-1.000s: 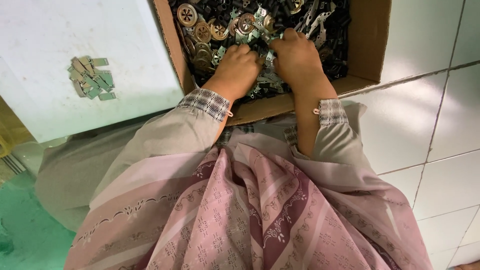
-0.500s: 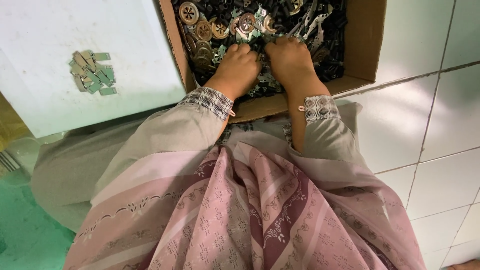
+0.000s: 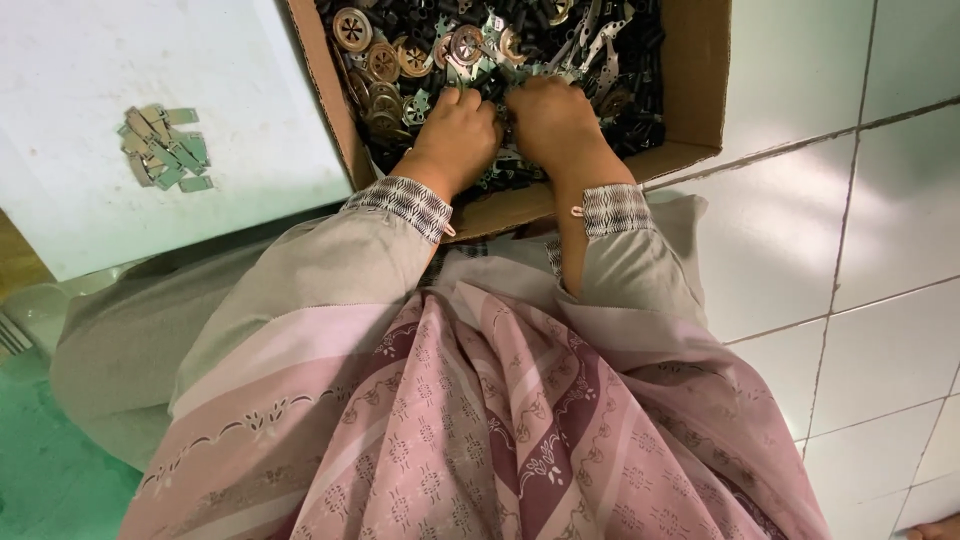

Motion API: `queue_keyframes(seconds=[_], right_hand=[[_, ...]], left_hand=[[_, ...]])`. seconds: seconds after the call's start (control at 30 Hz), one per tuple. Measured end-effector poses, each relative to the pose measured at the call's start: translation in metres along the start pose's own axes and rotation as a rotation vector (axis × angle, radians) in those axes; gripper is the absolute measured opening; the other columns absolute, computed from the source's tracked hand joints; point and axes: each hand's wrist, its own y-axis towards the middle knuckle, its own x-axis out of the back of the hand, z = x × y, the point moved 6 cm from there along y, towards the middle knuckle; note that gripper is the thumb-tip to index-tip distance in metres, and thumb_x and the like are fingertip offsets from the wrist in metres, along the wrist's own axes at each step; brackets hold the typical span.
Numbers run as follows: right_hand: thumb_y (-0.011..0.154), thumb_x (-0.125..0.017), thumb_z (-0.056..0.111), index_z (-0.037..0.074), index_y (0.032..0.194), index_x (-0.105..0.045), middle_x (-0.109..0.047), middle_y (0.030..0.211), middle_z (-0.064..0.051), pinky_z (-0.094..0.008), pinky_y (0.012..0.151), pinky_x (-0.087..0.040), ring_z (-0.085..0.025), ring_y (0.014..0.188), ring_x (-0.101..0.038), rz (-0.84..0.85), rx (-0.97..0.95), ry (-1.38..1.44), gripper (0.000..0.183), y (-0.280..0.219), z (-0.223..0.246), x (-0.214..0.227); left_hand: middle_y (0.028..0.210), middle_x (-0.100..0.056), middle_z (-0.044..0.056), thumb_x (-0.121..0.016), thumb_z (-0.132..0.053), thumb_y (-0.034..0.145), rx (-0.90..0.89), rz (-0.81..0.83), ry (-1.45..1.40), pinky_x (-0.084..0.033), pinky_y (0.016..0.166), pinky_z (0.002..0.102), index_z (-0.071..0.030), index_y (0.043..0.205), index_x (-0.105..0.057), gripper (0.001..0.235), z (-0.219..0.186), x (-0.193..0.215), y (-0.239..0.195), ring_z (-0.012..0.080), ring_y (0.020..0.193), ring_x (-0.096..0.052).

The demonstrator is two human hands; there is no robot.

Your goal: The person sorts through a box of small metal buckles, selects specific pieces to place on a white surface, and then gathers a set of them into a small plastic bag.

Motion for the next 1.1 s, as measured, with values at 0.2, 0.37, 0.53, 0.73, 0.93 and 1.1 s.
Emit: queue_keyframes(seconds=[0.2, 0.37, 0.53, 0.73, 0.93, 1.1], right_hand=[[0.075, -0.068, -0.001, 0.003, 0.084, -0.068, -0.069, 0.083, -0.013, -0.040, 0.065, -0.053, -0.033, 0.070, -0.063, -0.327, 0.135, 0.400, 0.009, -0.016, 0.008, 0.049], [0.086, -0.069, -0.004, -0.001, 0.098, -0.071, -0.070, 0.090, -0.017, -0.042, 0.069, -0.056, -0.034, 0.080, -0.066, -0.298, 0.185, 0.453, 0.012, -0.023, 0.026, 0.084], [0.097, -0.072, -0.008, -0.005, 0.106, -0.072, -0.068, 0.096, -0.020, -0.042, 0.071, -0.060, -0.036, 0.089, -0.069, -0.381, 0.204, 0.584, 0.010, -0.030, 0.067, 0.101], [0.090, -0.074, -0.010, -0.001, 0.100, -0.073, -0.067, 0.096, -0.015, -0.037, 0.067, -0.058, -0.031, 0.084, -0.067, -0.460, 0.385, 0.692, 0.014, -0.024, 0.171, 0.101], [0.089, -0.072, -0.007, 0.003, 0.098, -0.073, -0.064, 0.090, -0.010, -0.037, 0.072, -0.055, -0.028, 0.083, -0.064, -0.528, 0.601, 0.643, 0.013, 0.004, 0.278, 0.092], [0.089, -0.073, -0.006, 0.002, 0.098, -0.073, -0.062, 0.091, -0.011, -0.039, 0.070, -0.054, -0.032, 0.081, -0.062, -0.560, 0.645, 0.470, 0.012, 0.015, 0.321, 0.090]], left_hand=[[0.084, -0.071, 0.006, -0.068, -0.012, 0.079, 0.125, -0.262, -0.117, -0.047, 0.078, 0.038, -0.014, 0.080, -0.070, 0.003, 0.009, 0.046, -0.009, 0.0239, 0.082, -0.060], [0.072, -0.067, 0.004, -0.064, -0.017, 0.080, 0.220, -0.554, -0.307, -0.051, 0.069, 0.042, -0.015, 0.077, -0.065, 0.004, 0.014, 0.091, -0.040, 0.0259, 0.069, -0.064], [0.059, -0.056, 0.003, -0.056, -0.008, 0.091, 0.246, -0.753, -0.540, -0.050, 0.057, 0.035, -0.013, 0.075, -0.062, 0.018, 0.045, 0.156, -0.127, 0.0249, 0.052, -0.057], [0.073, -0.059, 0.002, -0.068, -0.007, 0.086, 0.377, -0.841, -0.461, -0.051, 0.061, 0.038, -0.015, 0.089, -0.066, 0.008, 0.108, 0.131, -0.268, 0.0258, 0.066, -0.062], [0.077, -0.054, 0.000, -0.074, -0.003, 0.084, 0.620, -0.989, -0.331, -0.049, 0.065, 0.032, -0.013, 0.084, -0.064, 0.013, 0.154, 0.153, -0.328, 0.0206, 0.069, -0.057], [0.078, -0.045, 0.002, -0.080, -0.010, 0.068, 0.711, -0.857, -0.307, -0.042, 0.061, 0.038, -0.010, 0.068, -0.061, 0.019, 0.163, 0.126, -0.307, 0.0237, 0.076, -0.051]])
